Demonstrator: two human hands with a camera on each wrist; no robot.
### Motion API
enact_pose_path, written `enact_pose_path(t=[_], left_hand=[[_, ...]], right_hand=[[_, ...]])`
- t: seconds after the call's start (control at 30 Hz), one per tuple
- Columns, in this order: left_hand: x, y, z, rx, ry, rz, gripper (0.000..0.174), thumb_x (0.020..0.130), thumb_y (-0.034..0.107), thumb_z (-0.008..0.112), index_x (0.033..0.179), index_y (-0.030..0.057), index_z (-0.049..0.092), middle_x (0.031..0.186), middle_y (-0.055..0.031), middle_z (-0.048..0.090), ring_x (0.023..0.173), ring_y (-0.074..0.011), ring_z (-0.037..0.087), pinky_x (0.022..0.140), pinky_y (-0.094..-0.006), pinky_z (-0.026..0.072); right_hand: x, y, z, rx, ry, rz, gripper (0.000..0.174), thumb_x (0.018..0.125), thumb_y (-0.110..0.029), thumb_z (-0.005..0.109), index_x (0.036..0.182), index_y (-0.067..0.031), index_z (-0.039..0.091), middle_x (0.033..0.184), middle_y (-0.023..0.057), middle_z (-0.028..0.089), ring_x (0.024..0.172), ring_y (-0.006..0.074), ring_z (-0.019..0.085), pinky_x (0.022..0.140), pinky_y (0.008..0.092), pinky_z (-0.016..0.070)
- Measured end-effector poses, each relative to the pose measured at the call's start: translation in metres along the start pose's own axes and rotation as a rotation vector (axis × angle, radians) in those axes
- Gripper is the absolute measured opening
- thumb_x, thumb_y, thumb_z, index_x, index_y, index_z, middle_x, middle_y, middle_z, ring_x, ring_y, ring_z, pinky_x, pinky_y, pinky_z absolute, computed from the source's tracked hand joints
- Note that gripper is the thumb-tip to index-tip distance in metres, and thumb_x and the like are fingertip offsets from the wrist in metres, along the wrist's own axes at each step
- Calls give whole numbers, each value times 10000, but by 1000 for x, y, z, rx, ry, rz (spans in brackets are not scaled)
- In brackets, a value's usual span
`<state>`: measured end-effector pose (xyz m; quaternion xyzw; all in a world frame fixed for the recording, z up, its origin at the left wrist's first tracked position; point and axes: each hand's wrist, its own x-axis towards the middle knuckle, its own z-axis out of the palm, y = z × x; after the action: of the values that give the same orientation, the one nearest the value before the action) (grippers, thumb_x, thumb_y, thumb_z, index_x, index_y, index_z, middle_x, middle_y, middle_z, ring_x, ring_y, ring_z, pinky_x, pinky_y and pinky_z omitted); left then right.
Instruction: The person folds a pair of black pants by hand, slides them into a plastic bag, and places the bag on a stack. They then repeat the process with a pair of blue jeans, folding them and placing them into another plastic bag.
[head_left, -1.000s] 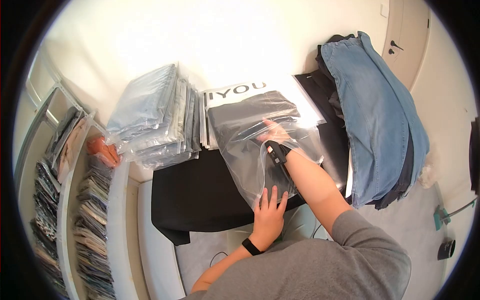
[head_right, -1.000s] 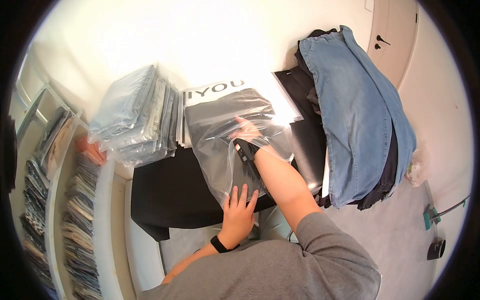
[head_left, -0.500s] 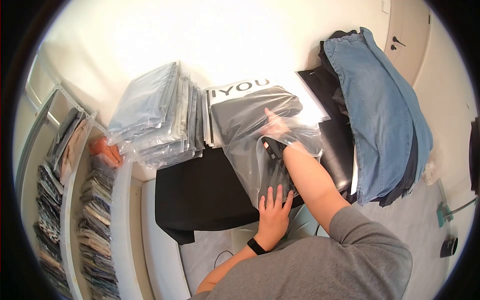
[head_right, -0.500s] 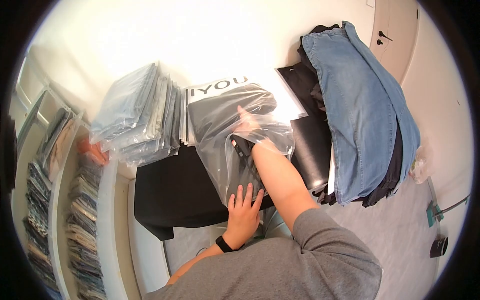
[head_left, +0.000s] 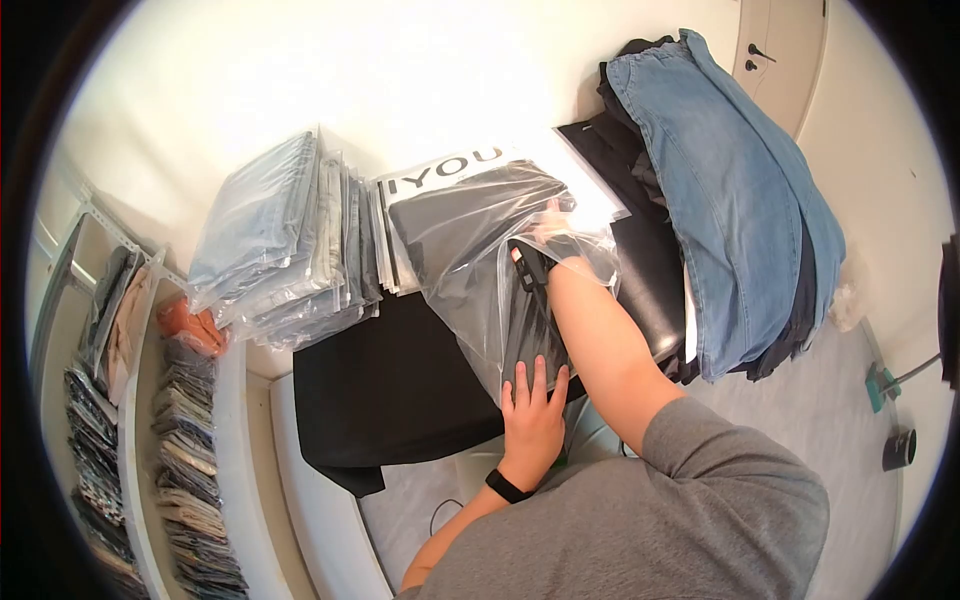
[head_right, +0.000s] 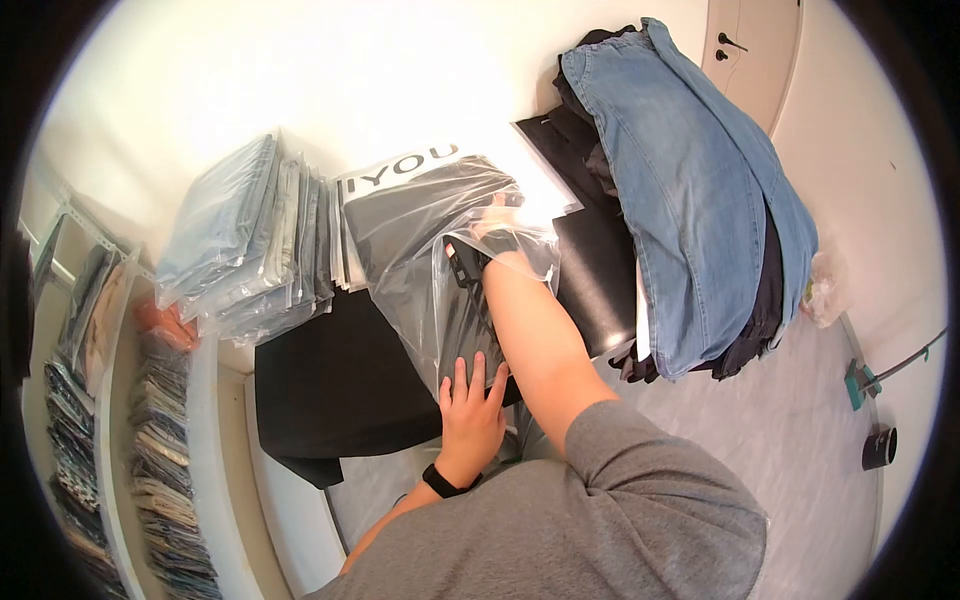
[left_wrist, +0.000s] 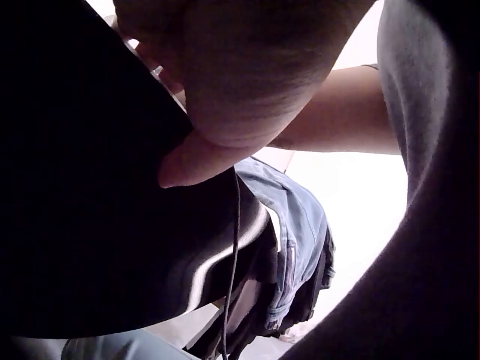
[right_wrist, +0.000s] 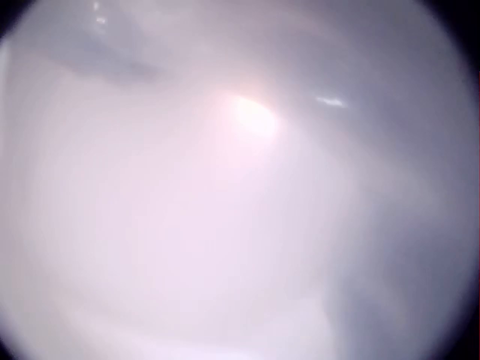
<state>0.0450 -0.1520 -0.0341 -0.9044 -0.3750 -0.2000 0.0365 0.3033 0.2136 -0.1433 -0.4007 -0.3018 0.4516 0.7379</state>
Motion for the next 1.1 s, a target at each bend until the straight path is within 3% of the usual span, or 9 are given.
enact_pose_path(t=[0.07, 0.27, 0.37, 0.5, 0.57, 0.67, 0.87, 0.97, 1.1], left_hand=[[0, 0, 1, -1, 11, -3, 665, 699, 104, 654, 1332, 129, 453, 1391, -204, 375, 1265, -423, 362, 965, -560, 328], [1, -1, -12, -121, -10, -28, 594, 715, 123, 657, 1283, 102, 485, 1363, -204, 408, 1269, -416, 361, 991, -549, 312], [-13, -22, -19, -611, 61, -47, 441, 717, 91, 671, 1137, 37, 550, 1209, -198, 529, 1142, -345, 498, 938, -441, 400], [-14, -40, -62, -365, 504, -159, 467, 644, 62, 736, 1074, 31, 554, 1024, -161, 522, 923, -337, 510, 809, -435, 431], [2, -51, -69, -252, 396, -239, 469, 635, 86, 753, 1055, 35, 551, 1062, -161, 495, 917, -343, 497, 807, -428, 429], [12, -67, -48, -176, 283, -306, 412, 655, 70, 731, 1032, 44, 565, 1115, -169, 483, 924, -330, 501, 794, -412, 436], [12, -93, -49, -309, 355, -290, 113, 747, -76, 589, 841, -16, 570, 973, -124, 523, 689, -226, 543, 626, -300, 462], [6, -95, -69, -436, 381, -341, 119, 746, -89, 584, 836, -17, 557, 939, -100, 525, 676, -172, 534, 617, -270, 453], [-19, -108, -84, -555, 222, -302, 129, 724, -100, 585, 817, -12, 569, 937, -99, 541, 734, -169, 571, 648, -257, 489]], right_hand=[[-1, 50, 1, -591, -8, -520, 536, 923, -497, 419, 1288, -114, 503, 1327, 128, 494, 1155, 279, 494, 1027, 394, 347], [-188, -137, 80, 383, 317, 570, 200, 867, -194, 599, 1021, -67, 602, 865, 44, 630, 801, 176, 605, 718, 339, 484], [-296, -186, 74, 1, -140, 310, 517, 922, -193, 531, 1377, -62, 323, 1170, 70, 558, 1080, 186, 545, 956, 335, 397], [-351, -253, 15, -664, -483, 77, 395, 813, -4, 624, 1202, -14, 554, 1005, 107, 651, 1039, 218, 584, 932, 356, 432], [-344, -265, -6, -1309, -241, -777, 540, 713, -23, 696, 1227, -41, 530, 1172, 164, 584, 1117, 289, 530, 976, 379, 395], [-323, -256, -25, -1458, -138, -554, 701, 656, -81, 750, 1296, -160, 474, 1423, 197, 303, 1280, 366, 322, 1051, 428, 305], [-314, -233, -53, -1130, 28, -371, 225, 758, -10, 647, 976, -65, 667, 1013, 79, 642, 734, 180, 614, 726, 275, 494], [-325, -235, -41, -1174, 45, -748, 169, 772, 27, 619, 912, -49, 677, 982, 76, 640, 669, 156, 590, 693, 249, 484], [-335, -251, -58, -1099, -324, -460, 163, 737, -38, 675, 899, -31, 674, 992, 84, 647, 898, 220, 613, 810, 302, 471]])
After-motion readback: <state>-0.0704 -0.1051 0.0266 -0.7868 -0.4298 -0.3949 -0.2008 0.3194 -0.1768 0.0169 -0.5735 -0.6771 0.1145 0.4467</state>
